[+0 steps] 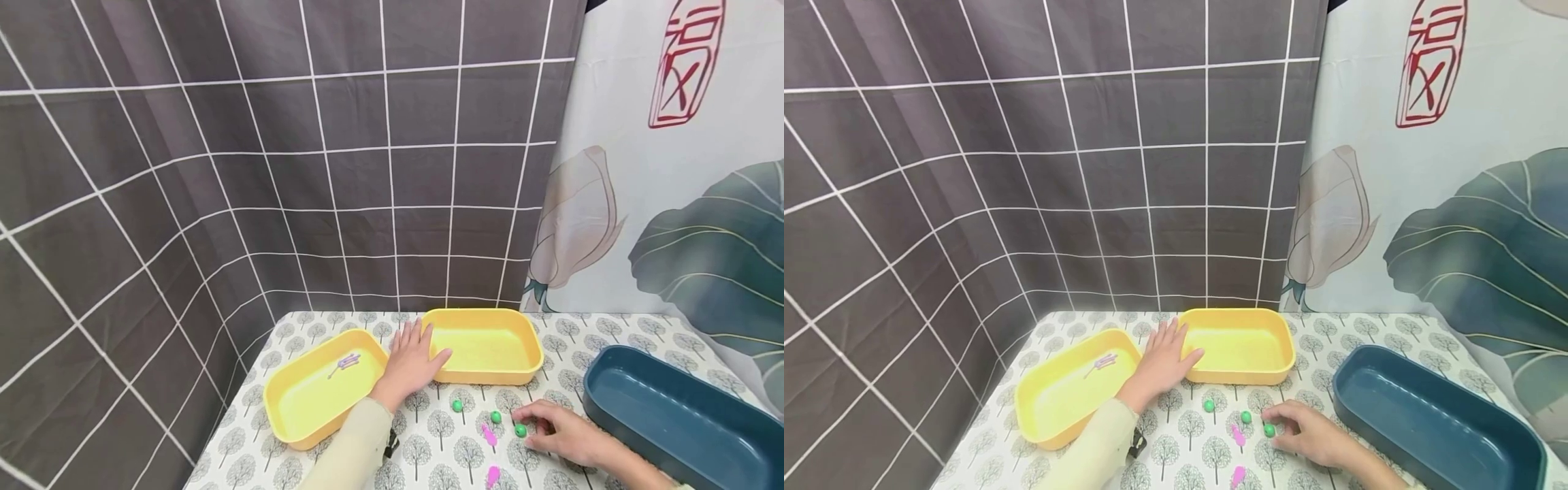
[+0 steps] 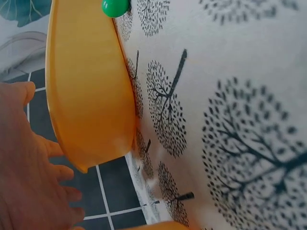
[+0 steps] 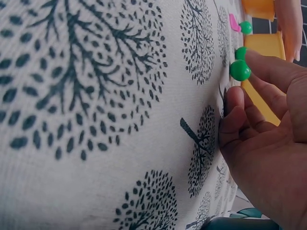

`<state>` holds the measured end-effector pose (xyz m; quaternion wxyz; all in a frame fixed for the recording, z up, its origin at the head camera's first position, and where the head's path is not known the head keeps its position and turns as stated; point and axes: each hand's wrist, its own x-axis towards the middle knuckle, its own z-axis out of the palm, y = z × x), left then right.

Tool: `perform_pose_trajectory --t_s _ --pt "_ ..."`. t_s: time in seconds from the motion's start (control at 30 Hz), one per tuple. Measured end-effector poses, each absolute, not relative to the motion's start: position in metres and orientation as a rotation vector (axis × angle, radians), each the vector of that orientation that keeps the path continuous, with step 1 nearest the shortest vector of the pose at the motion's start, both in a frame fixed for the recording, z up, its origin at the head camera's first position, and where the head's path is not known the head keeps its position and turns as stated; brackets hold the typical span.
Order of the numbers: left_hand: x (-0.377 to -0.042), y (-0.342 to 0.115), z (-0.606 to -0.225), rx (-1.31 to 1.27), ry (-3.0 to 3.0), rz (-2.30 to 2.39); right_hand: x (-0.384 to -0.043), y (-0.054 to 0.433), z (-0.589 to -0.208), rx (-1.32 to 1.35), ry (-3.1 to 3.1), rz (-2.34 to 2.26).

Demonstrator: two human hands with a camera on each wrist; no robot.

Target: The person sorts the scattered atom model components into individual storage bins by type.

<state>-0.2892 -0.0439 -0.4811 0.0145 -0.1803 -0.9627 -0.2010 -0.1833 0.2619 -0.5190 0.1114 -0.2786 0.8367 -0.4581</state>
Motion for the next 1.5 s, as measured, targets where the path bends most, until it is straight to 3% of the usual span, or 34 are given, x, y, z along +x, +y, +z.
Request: perform_pose_trajectory --t_s 1.5 --pt "-0.322 -0.016 -0.492 -0.619 -3.014 -0.377 -0.181 0.253 -0.515 -0.658 2.551 -1.276"
